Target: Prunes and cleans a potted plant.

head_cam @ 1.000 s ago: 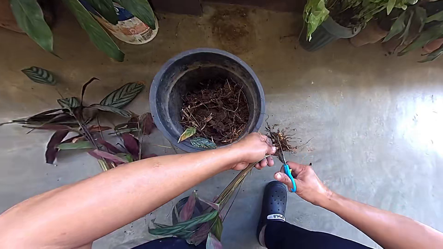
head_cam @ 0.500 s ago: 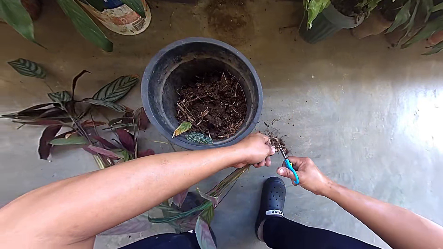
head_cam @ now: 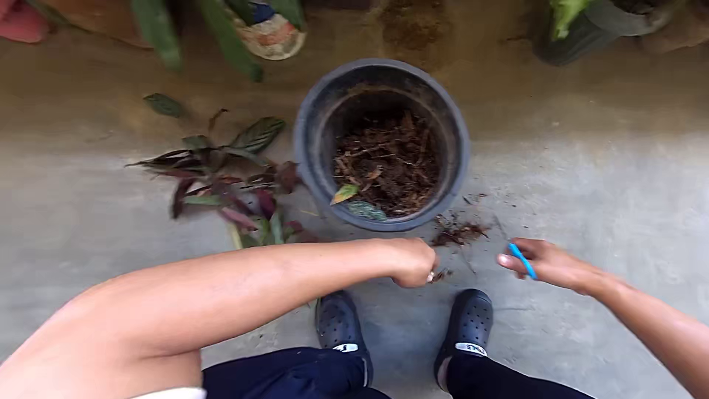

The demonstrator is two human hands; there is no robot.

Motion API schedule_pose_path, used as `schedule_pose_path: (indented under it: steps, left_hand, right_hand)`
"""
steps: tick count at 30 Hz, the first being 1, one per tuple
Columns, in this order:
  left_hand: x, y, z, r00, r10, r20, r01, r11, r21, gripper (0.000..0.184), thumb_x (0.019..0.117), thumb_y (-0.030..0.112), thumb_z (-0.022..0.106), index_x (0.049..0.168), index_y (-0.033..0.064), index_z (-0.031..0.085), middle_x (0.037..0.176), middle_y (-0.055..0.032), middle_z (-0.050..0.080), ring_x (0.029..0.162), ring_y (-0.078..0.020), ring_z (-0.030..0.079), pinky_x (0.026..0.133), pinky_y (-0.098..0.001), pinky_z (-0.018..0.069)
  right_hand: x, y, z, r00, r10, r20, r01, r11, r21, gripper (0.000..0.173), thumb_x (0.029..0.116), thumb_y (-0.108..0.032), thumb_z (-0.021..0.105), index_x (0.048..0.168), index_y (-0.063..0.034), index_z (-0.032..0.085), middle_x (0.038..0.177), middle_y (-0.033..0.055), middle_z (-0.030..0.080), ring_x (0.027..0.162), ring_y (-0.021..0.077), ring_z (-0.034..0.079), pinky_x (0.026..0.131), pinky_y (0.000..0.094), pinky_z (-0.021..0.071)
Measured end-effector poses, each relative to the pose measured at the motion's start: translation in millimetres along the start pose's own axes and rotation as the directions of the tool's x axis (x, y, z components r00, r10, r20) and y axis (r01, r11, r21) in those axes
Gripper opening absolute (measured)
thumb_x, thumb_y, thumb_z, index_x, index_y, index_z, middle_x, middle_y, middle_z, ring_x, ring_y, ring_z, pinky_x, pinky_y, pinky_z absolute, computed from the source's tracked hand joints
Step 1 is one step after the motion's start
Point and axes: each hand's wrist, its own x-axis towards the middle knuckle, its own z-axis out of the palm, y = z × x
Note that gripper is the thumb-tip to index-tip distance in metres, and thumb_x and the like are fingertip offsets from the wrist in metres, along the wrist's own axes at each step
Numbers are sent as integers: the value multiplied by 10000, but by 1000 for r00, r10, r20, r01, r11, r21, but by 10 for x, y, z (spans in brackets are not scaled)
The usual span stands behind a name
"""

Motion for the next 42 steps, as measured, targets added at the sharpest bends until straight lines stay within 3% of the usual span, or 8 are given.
schedule_pose_path:
  steps: [4, 12, 16, 19, 25, 30, 33, 42]
  left_hand:
    - [-450, -432, 321, 940, -328, 93, 293, 916, 275, 169, 966, 72, 650, 1084, -43, 686, 1126, -237, 664, 1087, -425, 640, 835, -607, 520]
    - [-977, -1831, 1036, 551, -831, 83, 805, 555, 210, 176, 915, 125, 713, 1023, -14, 720, 1086, -219, 688, 1052, -401, 659, 886, -588, 513]
    - [-853, -1982, 1053, 639, -766, 78, 737, 638, 225, 315, 847, 212, 821, 1083, 20, 742, 1126, -197, 706, 1099, -397, 650, 1002, -641, 440]
    - [-982, -1734, 416, 694, -700, -168, 710, 704, -3, 302, 925, 310, 748, 978, 14, 725, 1029, -241, 701, 1032, -459, 670, 831, -693, 521]
    - [-1322, -1187, -672, 497, -216, -841, 386, 922, -9, 223, 1049, 195, 553, 1115, 47, 707, 991, -213, 715, 983, -442, 693, 828, -682, 518]
    - [-485, -1228, -986, 626, -306, -717, 514, 853, 85, 357, 1024, 312, 607, 1221, 23, 675, 1108, -253, 692, 1094, -467, 662, 900, -672, 515]
    - [-240, -1238, -964, 677, -333, -656, 562, 809, 170, 233, 999, 222, 638, 1018, -2, 701, 1005, -221, 709, 1030, -412, 674, 1002, -608, 445]
    - [-862, -962, -1113, 567, -230, -791, 521, 844, 127, 279, 1007, 243, 555, 1072, 5, 687, 995, -253, 699, 1025, -462, 668, 927, -672, 462]
  right_hand:
    - [195, 120, -213, 993, 109, 53, -76, 900, -430, 693, 909, -656, 668, 1165, -12, 656, 945, 226, 677, 904, 395, 661, 822, 637, 491]
    - [588, -103, -297, 973, 182, 142, -35, 726, -687, 708, 874, -673, 686, 1143, -19, 654, 1008, 248, 681, 1001, 428, 662, 859, 630, 498]
    - [538, -251, -409, 983, 148, 110, -44, 765, -642, 707, 889, -654, 690, 1203, -23, 642, 1033, 250, 677, 1013, 425, 656, 866, 639, 493]
    - [432, -299, -536, 997, 64, -36, -73, 840, -537, 653, 891, -619, 715, 1212, -54, 649, 971, 232, 681, 950, 425, 658, 830, 649, 496]
    - [288, -380, -798, 965, -62, -255, -60, 893, -447, 577, 846, -591, 769, 1128, -95, 680, 764, 120, 641, 733, 314, 631, 680, 579, 500]
    - [278, -446, -844, 955, -88, -283, -48, 896, -442, 559, 845, -585, 773, 1129, -112, 681, 727, 85, 621, 683, 272, 610, 644, 542, 495]
    - [299, -430, -855, 959, -84, -269, -53, 884, -465, 565, 846, -597, 765, 1130, -115, 678, 739, 88, 626, 703, 275, 621, 663, 535, 502]
    - [372, -147, -937, 968, -3, -250, -111, 890, -442, 533, 864, -573, 758, 1052, -84, 659, 758, 106, 618, 735, 298, 618, 697, 548, 494]
